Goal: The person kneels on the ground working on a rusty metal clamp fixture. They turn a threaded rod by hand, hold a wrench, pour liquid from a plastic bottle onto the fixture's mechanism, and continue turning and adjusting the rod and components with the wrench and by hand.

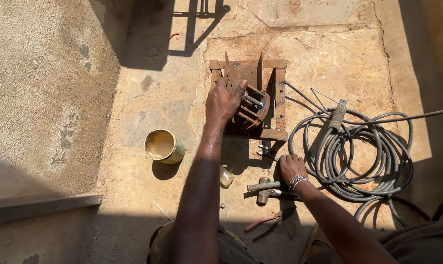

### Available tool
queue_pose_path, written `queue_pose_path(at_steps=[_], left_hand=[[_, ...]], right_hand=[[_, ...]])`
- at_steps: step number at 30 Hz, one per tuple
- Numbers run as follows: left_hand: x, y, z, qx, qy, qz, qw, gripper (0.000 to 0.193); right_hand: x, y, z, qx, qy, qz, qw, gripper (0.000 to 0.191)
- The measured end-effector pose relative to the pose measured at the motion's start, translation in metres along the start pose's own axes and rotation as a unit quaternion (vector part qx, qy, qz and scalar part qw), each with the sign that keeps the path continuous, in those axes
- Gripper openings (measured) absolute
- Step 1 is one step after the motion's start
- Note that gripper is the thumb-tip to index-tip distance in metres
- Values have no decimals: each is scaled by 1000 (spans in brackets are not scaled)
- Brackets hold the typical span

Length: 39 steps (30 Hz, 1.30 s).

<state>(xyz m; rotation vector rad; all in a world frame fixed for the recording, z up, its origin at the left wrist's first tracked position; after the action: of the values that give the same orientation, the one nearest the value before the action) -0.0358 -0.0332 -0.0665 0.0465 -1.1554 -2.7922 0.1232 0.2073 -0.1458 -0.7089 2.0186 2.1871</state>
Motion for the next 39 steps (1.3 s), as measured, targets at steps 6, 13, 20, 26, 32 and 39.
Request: queue_pose_path(at_steps=[6, 13, 20, 26, 32, 39], left_hand=[[-15, 5, -1, -52, -53, 65, 995, 94], [-30, 13, -6, -52, -37, 54, 996, 98], [-39, 20, -12, -77, -56, 65, 993, 98], [-40, 24, -21, -88, -36, 30, 995, 91], [-34, 25, -23, -119, -72, 50, 989, 97], [-33, 18, -31, -123, -15, 0, 992, 98]], right_hand=[[8, 12, -2, 48, -8, -104, 993, 27], [-19, 112, 52, 134, 185, -174, 958, 37], [-49, 210, 15, 112, 4, 92, 990, 38], [-48, 221, -48, 77, -6, 132, 988, 46], [-40, 225, -71, 42, 2, 138, 990, 49], [-35, 230, -82, 17, -3, 122, 992, 48]])
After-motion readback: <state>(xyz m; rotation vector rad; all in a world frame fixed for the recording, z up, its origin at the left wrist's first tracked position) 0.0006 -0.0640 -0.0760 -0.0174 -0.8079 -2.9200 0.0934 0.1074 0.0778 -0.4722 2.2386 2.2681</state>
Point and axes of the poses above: each hand's wrist, its own x-axis towards the middle knuckle, its own y-axis out of the back of the hand, z = x × y, the point moved 2 cm from there along x, towards the middle knuckle
